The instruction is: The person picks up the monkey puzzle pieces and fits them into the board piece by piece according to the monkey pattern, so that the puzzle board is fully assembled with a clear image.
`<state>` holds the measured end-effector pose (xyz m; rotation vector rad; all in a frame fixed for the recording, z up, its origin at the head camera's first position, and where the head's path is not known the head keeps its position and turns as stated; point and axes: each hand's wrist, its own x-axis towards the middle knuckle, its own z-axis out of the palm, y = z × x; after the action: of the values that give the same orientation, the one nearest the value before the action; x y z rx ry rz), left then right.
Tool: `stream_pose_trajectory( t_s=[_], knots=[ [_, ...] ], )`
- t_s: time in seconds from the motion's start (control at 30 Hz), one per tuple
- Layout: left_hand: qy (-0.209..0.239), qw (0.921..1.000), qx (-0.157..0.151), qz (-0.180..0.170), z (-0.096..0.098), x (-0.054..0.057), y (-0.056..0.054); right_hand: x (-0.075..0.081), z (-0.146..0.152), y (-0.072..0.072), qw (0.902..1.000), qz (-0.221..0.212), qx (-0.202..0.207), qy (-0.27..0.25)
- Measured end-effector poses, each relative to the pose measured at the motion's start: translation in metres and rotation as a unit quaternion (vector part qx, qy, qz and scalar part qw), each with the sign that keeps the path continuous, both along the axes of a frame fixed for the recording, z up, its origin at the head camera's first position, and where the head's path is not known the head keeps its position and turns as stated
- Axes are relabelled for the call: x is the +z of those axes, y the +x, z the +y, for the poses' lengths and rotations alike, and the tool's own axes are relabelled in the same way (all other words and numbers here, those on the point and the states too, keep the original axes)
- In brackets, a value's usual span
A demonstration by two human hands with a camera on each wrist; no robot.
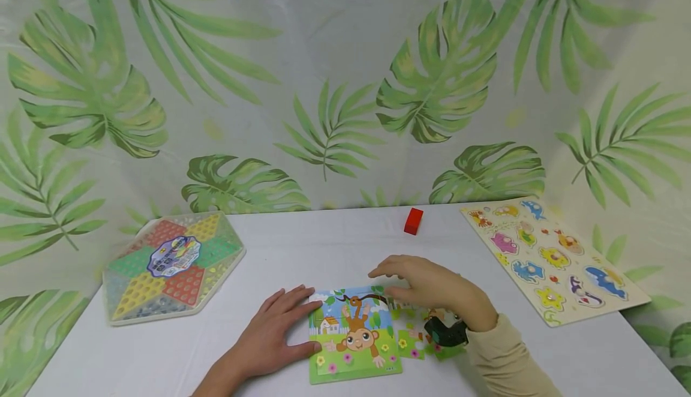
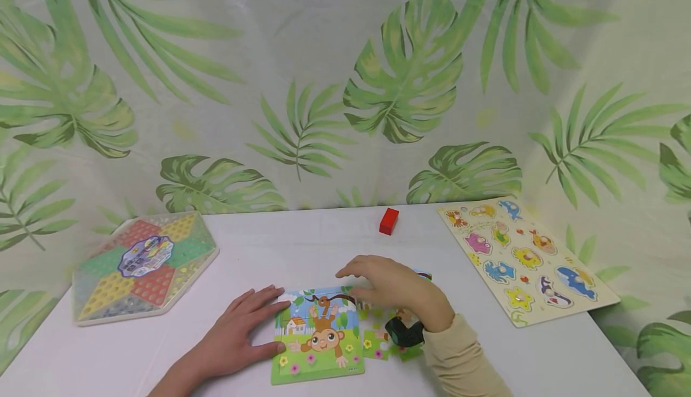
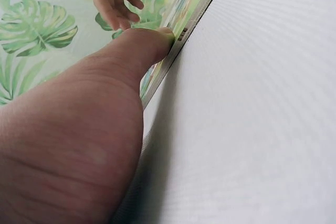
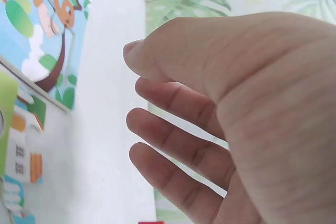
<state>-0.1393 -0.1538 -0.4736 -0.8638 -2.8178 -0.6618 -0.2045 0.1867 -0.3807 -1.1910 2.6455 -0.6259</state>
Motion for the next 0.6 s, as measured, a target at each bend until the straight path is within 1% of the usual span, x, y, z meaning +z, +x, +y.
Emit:
stream_pose_trajectory(
  t_s=[0.2,0.6],
  knots=[
    [0.001,1.0,0.0,0.001,0.0,0.0,0.0,0.005,0.011,-0.003,0.9998,-0.005,-0.018,-0.004],
    [-0.002,1.0,0.002,0.001,0.001,0.0,0.0,0.005,0.031,-0.01,0.9989,0.007,-0.043,-0.016]
  ],
)
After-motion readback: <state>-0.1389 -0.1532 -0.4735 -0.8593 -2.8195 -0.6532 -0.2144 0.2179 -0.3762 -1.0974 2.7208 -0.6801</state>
